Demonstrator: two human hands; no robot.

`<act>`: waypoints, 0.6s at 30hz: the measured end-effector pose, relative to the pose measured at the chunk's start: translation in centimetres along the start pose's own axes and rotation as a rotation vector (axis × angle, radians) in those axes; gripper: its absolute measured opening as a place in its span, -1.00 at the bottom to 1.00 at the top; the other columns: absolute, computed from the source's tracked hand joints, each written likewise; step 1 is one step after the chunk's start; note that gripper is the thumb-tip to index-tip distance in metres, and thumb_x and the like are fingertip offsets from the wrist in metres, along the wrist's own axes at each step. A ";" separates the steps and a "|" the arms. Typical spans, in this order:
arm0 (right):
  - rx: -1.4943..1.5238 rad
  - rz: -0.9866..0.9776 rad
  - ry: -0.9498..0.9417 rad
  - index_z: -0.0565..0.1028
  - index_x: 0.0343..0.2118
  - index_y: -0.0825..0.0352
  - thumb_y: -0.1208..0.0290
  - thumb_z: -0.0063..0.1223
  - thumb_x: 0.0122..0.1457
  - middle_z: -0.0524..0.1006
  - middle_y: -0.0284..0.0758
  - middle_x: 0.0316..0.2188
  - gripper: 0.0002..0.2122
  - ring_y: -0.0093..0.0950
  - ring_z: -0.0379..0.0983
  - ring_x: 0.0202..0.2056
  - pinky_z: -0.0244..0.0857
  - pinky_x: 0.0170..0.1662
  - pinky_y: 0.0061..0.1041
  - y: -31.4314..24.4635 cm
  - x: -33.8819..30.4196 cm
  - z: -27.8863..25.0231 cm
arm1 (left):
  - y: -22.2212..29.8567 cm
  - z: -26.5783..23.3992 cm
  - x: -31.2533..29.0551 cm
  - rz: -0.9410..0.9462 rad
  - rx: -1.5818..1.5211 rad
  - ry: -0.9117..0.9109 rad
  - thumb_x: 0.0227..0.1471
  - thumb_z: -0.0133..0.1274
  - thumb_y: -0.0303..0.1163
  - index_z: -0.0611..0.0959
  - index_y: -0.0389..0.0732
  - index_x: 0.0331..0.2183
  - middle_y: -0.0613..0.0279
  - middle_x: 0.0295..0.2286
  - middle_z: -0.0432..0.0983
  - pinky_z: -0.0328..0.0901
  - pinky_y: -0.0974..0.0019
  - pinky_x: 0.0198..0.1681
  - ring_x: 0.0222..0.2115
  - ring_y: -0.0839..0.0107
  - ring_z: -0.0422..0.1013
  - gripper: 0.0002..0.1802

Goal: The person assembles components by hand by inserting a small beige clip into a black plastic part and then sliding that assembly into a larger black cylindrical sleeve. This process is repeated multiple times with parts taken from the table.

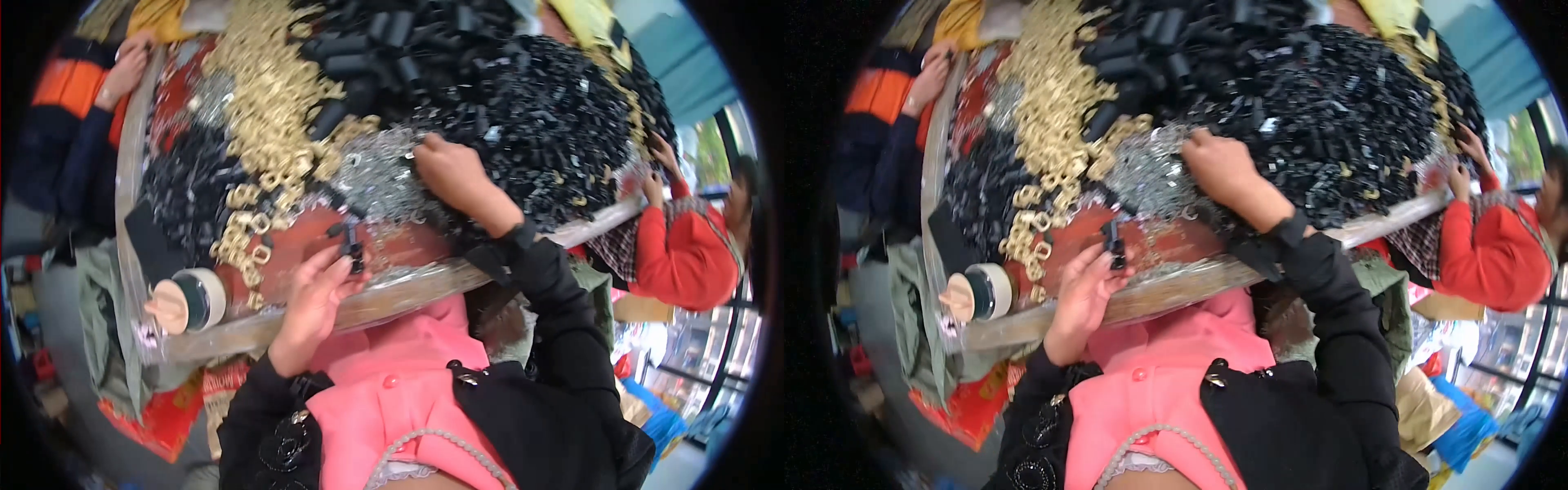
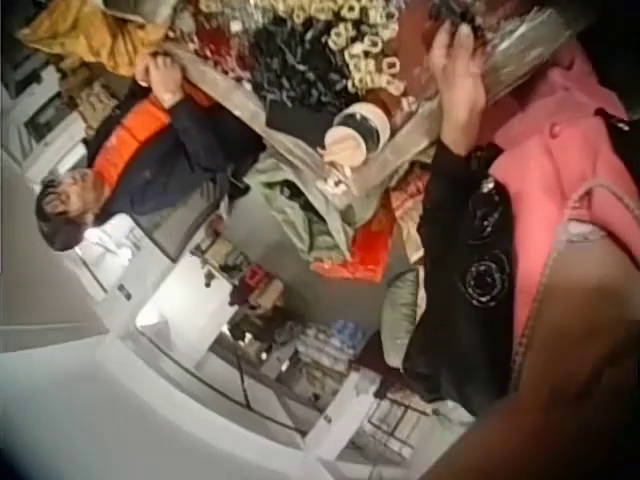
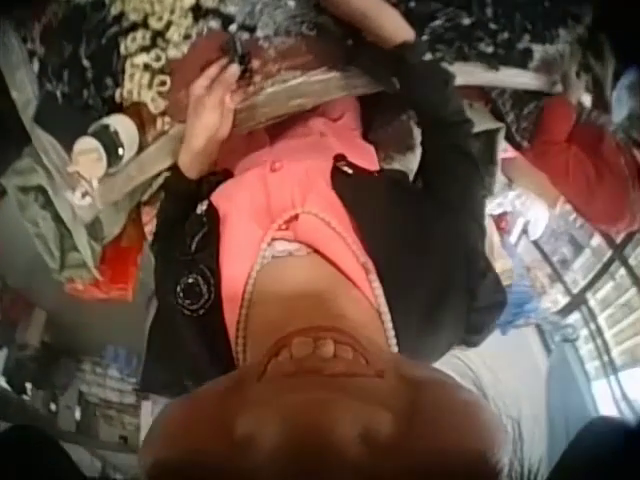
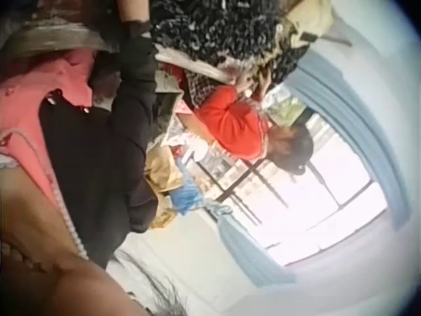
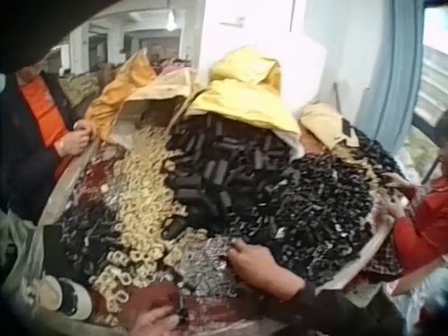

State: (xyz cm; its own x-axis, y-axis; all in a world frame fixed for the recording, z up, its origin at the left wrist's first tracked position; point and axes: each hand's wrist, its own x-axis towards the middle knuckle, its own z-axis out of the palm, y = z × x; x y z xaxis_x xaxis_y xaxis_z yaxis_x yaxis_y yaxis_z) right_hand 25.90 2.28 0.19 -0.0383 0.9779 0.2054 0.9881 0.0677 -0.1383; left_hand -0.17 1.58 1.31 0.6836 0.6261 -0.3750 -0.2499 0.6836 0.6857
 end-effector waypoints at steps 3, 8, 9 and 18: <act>0.019 -0.012 -0.107 0.35 -0.53 0.28 0.45 -0.06 -0.11 0.33 -0.28 -0.53 -0.93 -0.25 0.35 -0.52 0.25 -0.47 -0.34 -0.3 0.6 -0.5 | -0.4 -0.9 0.1 -0.012 -0.039 0.024 -0.02 -0.10 -0.40 0.39 -0.35 -0.21 0.10 -0.33 0.42 0.32 0.47 -0.33 -0.40 0.42 0.40 -0.69; 0.035 -0.087 -0.110 0.37 -0.42 0.26 0.43 -0.08 -0.07 0.37 -0.30 -0.49 -0.88 -0.25 0.36 -0.49 0.24 -0.47 -0.34 -0.8 3.2 -1.3 | -0.8 -1.5 0.2 -0.053 -0.082 0.009 -0.03 -0.08 -0.39 0.39 -0.35 -0.21 0.09 -0.33 0.42 0.33 0.50 -0.36 -0.42 0.43 0.41 -0.68; 0.040 -0.091 -0.116 0.37 -0.42 0.26 0.43 -0.08 -0.07 0.37 -0.30 -0.49 -0.88 -0.25 0.36 -0.49 0.24 -0.47 -0.34 -1.2 3.8 -1.1 | -0.9 -1.6 0.3 -0.055 -0.085 0.016 -0.03 -0.08 -0.39 0.39 -0.35 -0.21 0.09 -0.33 0.42 0.33 0.50 -0.36 -0.42 0.43 0.41 -0.68; 0.070 -0.003 0.097 0.26 -0.55 0.30 0.37 -0.06 -0.14 0.34 -0.24 -0.61 -0.84 -0.21 0.32 -0.51 0.21 -0.49 -0.28 -4.5 8.8 3.2 | -0.3 -1.2 0.6 -0.004 -0.105 0.002 -0.04 -0.06 -0.41 0.44 -0.31 -0.23 0.23 -0.36 0.44 0.30 0.49 -0.36 -0.40 0.49 0.39 -0.72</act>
State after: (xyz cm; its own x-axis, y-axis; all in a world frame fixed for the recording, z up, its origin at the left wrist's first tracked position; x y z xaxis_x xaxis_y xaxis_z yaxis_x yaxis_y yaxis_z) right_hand 20.69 11.18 -0.50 -0.0231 0.9542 0.2984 0.9750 0.0874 -0.2042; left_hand -0.52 2.16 0.13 0.6834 0.6240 -0.3790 -0.3175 0.7215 0.6153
